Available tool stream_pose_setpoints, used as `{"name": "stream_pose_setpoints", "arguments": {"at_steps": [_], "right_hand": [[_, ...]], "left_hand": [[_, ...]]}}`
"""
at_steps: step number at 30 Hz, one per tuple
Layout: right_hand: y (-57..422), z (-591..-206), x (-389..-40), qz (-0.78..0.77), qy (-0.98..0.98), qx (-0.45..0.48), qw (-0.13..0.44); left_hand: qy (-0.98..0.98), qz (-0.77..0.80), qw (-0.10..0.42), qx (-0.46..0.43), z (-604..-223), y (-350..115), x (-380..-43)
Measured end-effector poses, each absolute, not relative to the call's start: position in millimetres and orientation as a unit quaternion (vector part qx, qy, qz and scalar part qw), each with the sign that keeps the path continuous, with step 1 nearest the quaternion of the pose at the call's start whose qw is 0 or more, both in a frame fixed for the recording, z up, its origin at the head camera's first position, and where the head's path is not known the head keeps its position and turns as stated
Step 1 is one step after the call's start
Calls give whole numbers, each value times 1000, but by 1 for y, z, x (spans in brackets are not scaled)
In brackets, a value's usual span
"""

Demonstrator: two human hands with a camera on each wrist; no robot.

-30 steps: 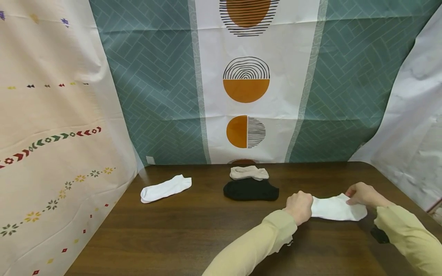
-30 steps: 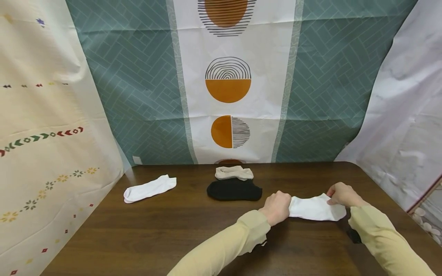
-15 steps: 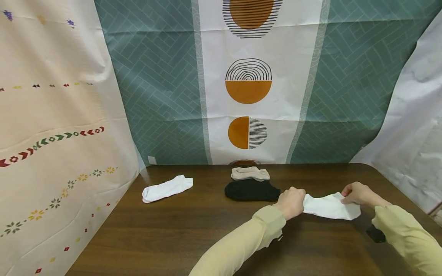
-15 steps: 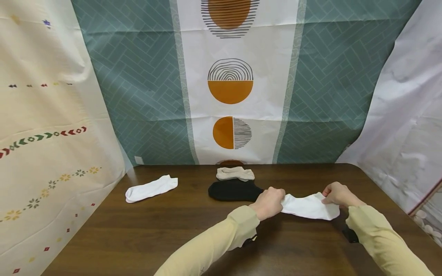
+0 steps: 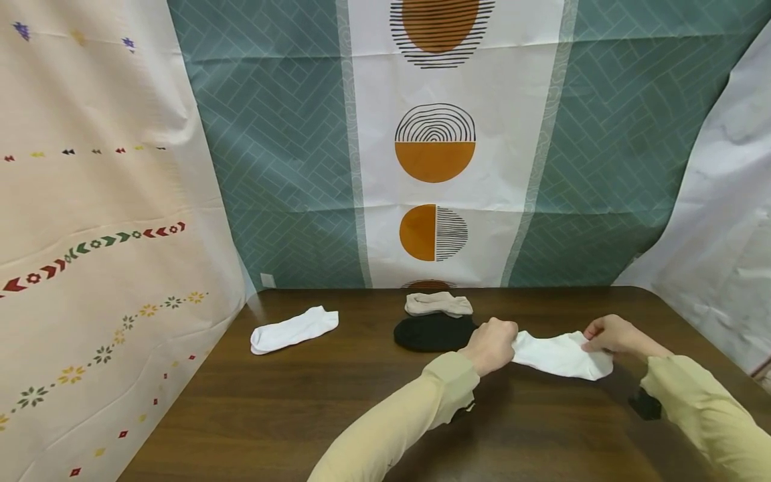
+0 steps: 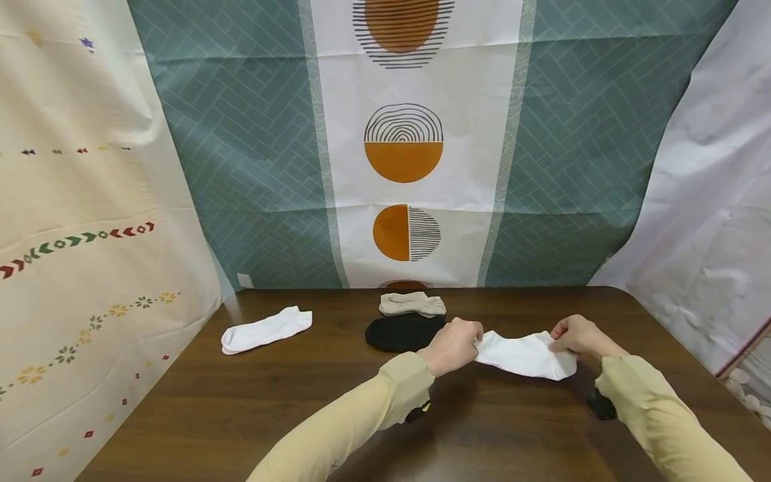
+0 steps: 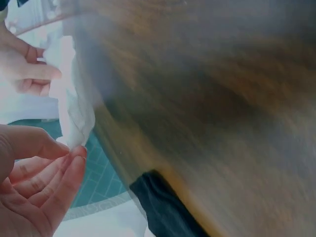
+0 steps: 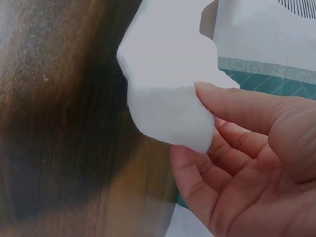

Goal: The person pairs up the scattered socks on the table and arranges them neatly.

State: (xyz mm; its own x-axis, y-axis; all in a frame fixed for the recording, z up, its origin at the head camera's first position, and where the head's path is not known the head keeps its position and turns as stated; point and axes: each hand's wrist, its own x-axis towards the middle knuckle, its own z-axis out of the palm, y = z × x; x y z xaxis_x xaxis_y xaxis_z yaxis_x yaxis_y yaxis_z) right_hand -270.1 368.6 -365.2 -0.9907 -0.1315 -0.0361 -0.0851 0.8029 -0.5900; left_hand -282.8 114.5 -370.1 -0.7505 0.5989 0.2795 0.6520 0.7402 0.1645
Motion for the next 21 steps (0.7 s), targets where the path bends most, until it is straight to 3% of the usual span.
{"name": "stream_pose_setpoints", "arguments": {"at_steps": [21], "right_hand": [[339, -363, -277, -341, 936, -76, 49]], "left_hand": [[-917, -160, 87, -354, -368, 76, -292]]}}
